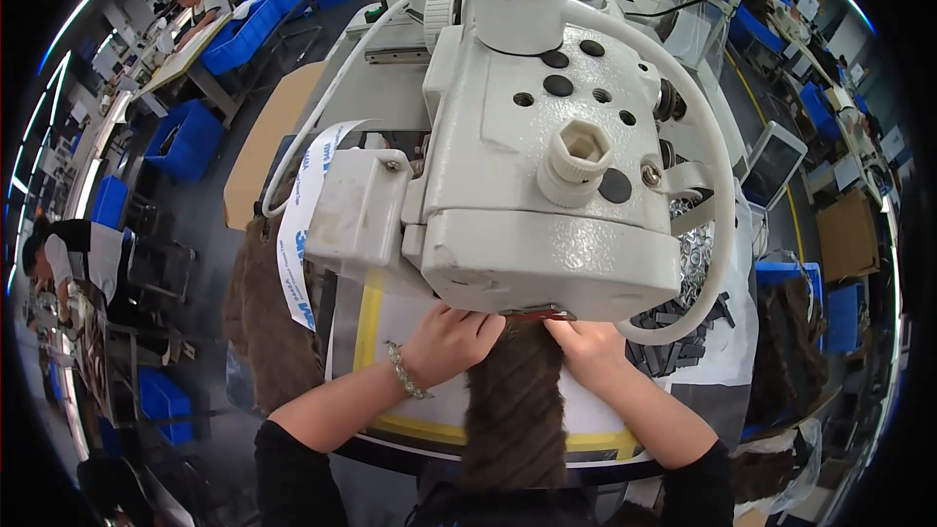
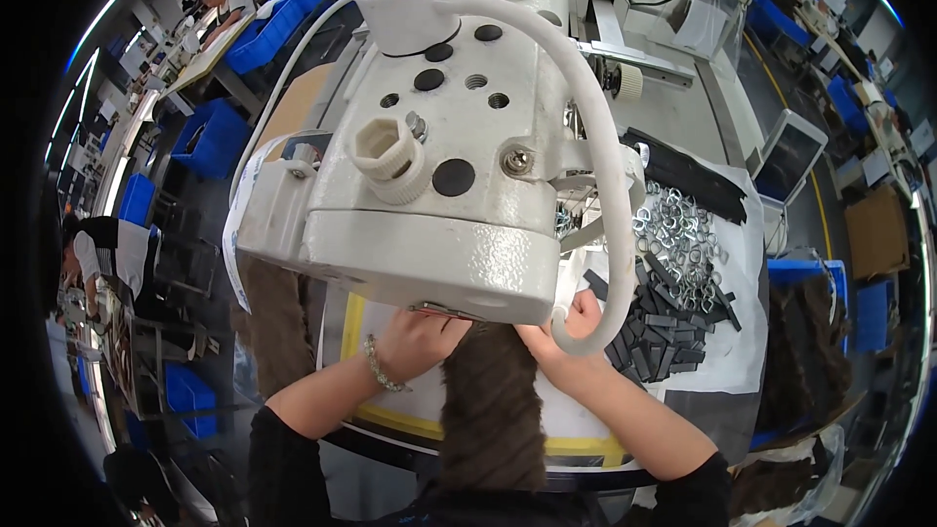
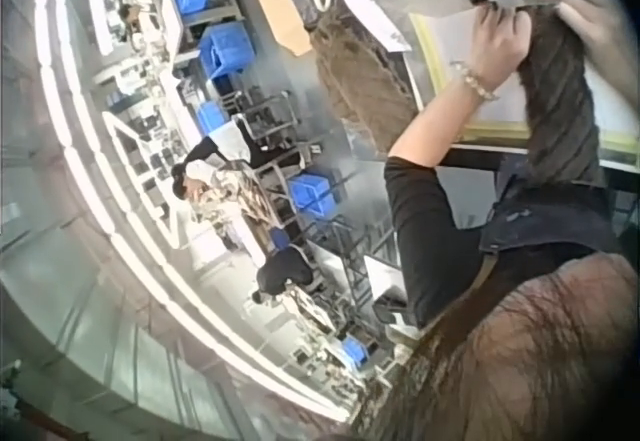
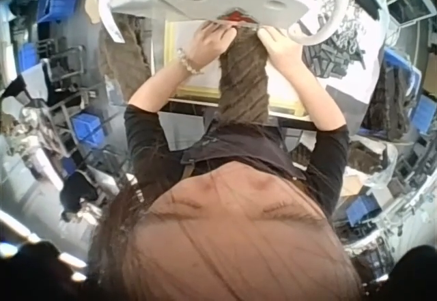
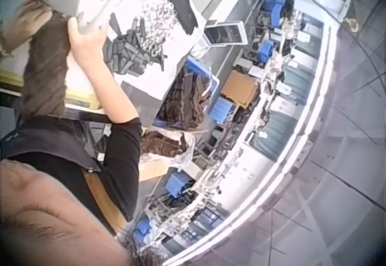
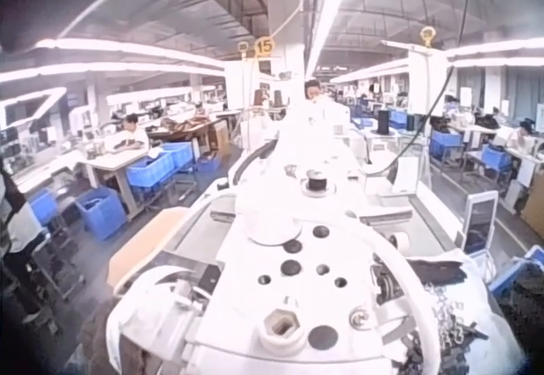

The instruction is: Sewing pieces of fur and metal hardware onto black fabric straps using an industrial sewing machine.

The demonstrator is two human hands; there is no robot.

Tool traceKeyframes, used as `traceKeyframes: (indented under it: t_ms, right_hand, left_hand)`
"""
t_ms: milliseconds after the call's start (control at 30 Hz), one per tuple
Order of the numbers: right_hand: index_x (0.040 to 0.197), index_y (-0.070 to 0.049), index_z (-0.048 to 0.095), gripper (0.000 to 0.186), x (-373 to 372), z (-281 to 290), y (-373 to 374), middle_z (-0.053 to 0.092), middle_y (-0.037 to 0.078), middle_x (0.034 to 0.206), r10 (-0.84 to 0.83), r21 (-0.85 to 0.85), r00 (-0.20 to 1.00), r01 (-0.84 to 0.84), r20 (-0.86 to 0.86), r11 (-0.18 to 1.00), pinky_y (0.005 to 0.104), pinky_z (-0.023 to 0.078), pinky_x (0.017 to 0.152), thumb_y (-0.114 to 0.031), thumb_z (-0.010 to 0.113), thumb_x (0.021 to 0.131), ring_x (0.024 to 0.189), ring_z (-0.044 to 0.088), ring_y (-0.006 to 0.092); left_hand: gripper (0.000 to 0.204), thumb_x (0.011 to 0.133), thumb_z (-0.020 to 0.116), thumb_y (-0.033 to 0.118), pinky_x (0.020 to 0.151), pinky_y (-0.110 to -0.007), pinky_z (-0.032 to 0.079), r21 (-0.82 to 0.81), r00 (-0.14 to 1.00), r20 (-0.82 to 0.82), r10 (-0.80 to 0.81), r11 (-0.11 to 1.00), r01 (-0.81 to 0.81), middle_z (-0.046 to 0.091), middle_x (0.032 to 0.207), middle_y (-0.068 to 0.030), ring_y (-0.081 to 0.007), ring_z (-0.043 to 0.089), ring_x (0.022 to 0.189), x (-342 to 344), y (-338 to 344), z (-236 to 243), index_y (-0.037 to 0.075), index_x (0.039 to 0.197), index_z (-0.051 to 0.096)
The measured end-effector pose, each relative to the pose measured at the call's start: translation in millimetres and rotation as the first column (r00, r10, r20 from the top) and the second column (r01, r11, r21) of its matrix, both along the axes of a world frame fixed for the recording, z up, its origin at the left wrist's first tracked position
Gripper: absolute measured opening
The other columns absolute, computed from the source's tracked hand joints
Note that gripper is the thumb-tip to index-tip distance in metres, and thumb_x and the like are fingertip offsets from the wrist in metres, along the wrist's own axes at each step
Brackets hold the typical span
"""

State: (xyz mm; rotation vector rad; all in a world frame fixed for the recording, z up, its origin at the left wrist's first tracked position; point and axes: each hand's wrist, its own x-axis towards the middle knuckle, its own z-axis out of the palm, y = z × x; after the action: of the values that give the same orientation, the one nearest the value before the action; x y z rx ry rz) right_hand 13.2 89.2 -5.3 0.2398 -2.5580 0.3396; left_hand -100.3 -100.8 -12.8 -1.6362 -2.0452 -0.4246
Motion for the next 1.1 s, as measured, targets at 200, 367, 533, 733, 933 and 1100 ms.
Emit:
traceKeyframes:
  t_ms: [200, 367, 533, 733, 933, 1100]
  right_hand:
    - [0.09, -0.011, 0.066, 0.024, 4.7, -5.7, 1.4, 0.068, 0.007, 0.092, -0.009, 0.113, 1.0, 0.01, -0.006, 0.994, 0.0328, 0.05, 0.066, -0.007, 0.063, 0.067, 0.081, 0.066, 0.0238]
    - [0.087, -0.005, 0.059, 0.018, 10.8, 1.1, -6.7, 0.066, 0.009, 0.098, 0.015, 0.249, 0.999, -0.026, 0.044, 0.968, 0.0332, 0.048, 0.072, -0.01, 0.06, 0.07, 0.09, 0.063, 0.022]
    - [0.1, 0.003, 0.061, 0.031, 25.5, 8.6, -17.4, 0.062, 0.025, 0.108, 0.034, 0.314, 0.989, -0.078, 0.141, 0.946, 0.0324, 0.049, 0.071, -0.01, 0.058, 0.073, 0.092, 0.063, 0.0276]
    - [0.097, 0.002, 0.061, 0.03, 43.0, 11.4, -41.0, 0.062, 0.02, 0.101, 0.046, 0.343, 0.966, -0.134, 0.253, 0.93, 0.0296, 0.049, 0.067, -0.013, 0.059, 0.07, 0.091, 0.064, 0.0252]
    - [0.091, 0.002, 0.06, 0.025, 41.5, 7.4, -45.8, 0.06, 0.018, 0.092, 0.062, 0.321, 0.976, -0.129, 0.211, 0.938, 0.0322, 0.052, 0.076, -0.012, 0.059, 0.07, 0.093, 0.064, 0.0293]
    - [0.09, 0.004, 0.059, 0.025, 44.0, 8.4, -45.8, 0.061, 0.026, 0.103, 0.045, 0.31, 0.972, -0.116, 0.23, 0.944, 0.034, 0.052, 0.083, -0.011, 0.058, 0.07, 0.097, 0.065, 0.0325]
  left_hand:
    - [0.006, 0.074, 0.059, 0.012, 0.079, -0.031, 0.046, -0.034, 1.0, 0.011, 0.008, 0.999, -0.007, 0.058, 0.085, -0.0022, -0.0173, 0.056, 0.088, 0.7, -1.3, 2.4, 0.011, 0.078, 0.054]
    - [0.005, 0.077, 0.057, 0.011, 0.08, -0.032, 0.046, -0.097, 0.991, 0.132, -0.023, 0.995, 0.036, 0.059, 0.09, -0.0044, -0.019, 0.058, 0.089, 1.4, -5.1, 8.9, 0.01, 0.08, 0.053]
    - [0.017, 0.077, 0.057, 0.008, 0.079, -0.034, 0.05, -0.343, 0.977, 0.215, 0.002, 0.936, 0.074, 0.062, 0.109, -0.0122, -0.0225, 0.063, 0.089, 8.4, -13.7, 33.1, 0.003, 0.094, 0.057]
    - [0.031, 0.076, 0.059, 0.01, 0.056, -0.027, 0.05, -0.259, 0.974, 0.21, -0.081, 0.956, 0.135, 0.065, 0.111, -0.0138, -0.0154, 0.061, 0.058, 34.2, 17.8, 37.5, 0.001, 0.106, 0.062]
    - [0.02, 0.08, 0.061, 0.015, 0.044, -0.028, 0.049, -0.217, 0.997, 0.026, -0.074, 0.973, 0.078, 0.069, 0.107, -0.0101, -0.0146, 0.06, 0.053, 17.4, 43.9, 1.8, 0.005, 0.096, 0.068]
    - [0.024, 0.079, 0.062, 0.014, 0.047, -0.027, 0.049, -0.261, 0.995, 0.019, -0.098, 0.96, 0.099, 0.07, 0.104, -0.0074, -0.0132, 0.059, 0.054, 17.7, 41.5, 5.9, 0.006, 0.1, 0.069]
